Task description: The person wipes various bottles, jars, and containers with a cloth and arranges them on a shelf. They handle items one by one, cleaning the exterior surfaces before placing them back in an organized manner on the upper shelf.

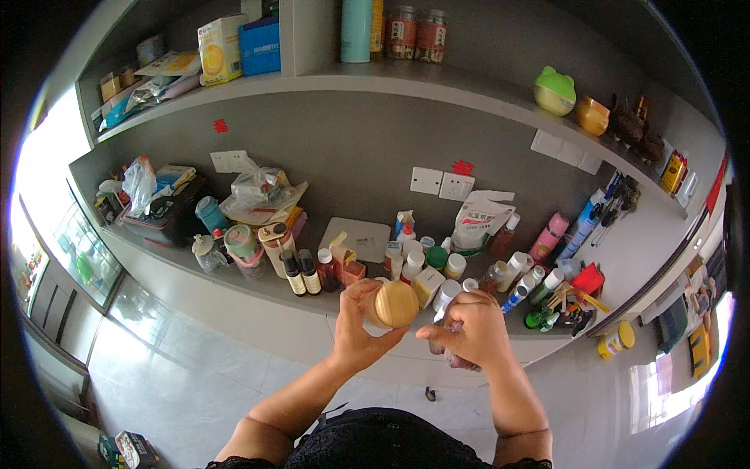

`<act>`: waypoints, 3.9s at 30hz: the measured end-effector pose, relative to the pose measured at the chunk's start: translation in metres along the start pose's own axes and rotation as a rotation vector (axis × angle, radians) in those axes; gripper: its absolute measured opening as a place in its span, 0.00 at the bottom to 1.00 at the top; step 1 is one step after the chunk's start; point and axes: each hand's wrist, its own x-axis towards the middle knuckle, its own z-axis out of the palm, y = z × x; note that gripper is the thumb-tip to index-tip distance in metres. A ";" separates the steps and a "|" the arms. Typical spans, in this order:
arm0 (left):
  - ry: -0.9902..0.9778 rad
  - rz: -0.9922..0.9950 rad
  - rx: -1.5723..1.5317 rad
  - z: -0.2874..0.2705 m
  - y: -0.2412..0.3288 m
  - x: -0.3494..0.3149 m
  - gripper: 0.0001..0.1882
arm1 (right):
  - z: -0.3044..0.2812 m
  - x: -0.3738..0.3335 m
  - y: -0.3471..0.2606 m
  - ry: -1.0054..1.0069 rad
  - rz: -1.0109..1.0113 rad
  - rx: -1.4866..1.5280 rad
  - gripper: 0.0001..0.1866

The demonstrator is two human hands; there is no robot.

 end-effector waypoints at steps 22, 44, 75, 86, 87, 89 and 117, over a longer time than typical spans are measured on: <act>-0.160 -0.175 -0.225 0.020 -0.017 -0.026 0.36 | 0.019 -0.011 0.000 -0.077 -0.081 -0.056 0.40; -0.212 -0.142 -0.272 0.025 -0.032 -0.042 0.38 | 0.004 -0.021 -0.005 -0.254 0.020 0.082 0.43; -0.116 -0.764 -1.274 0.019 -0.007 -0.034 0.36 | 0.020 -0.038 0.030 -0.183 0.285 0.697 0.38; -0.082 -0.881 -1.377 0.027 -0.023 -0.031 0.36 | 0.069 -0.052 -0.009 0.082 -0.072 0.076 0.41; -0.099 -0.885 -1.404 0.027 -0.028 -0.033 0.37 | 0.071 -0.054 -0.011 0.069 -0.066 0.035 0.42; -0.072 -0.899 -1.439 0.029 -0.031 -0.036 0.36 | 0.070 -0.054 -0.011 0.040 -0.082 -0.012 0.43; -0.433 -0.809 -0.972 0.015 -0.003 -0.036 0.36 | 0.007 -0.011 0.003 0.000 -0.433 -0.206 0.10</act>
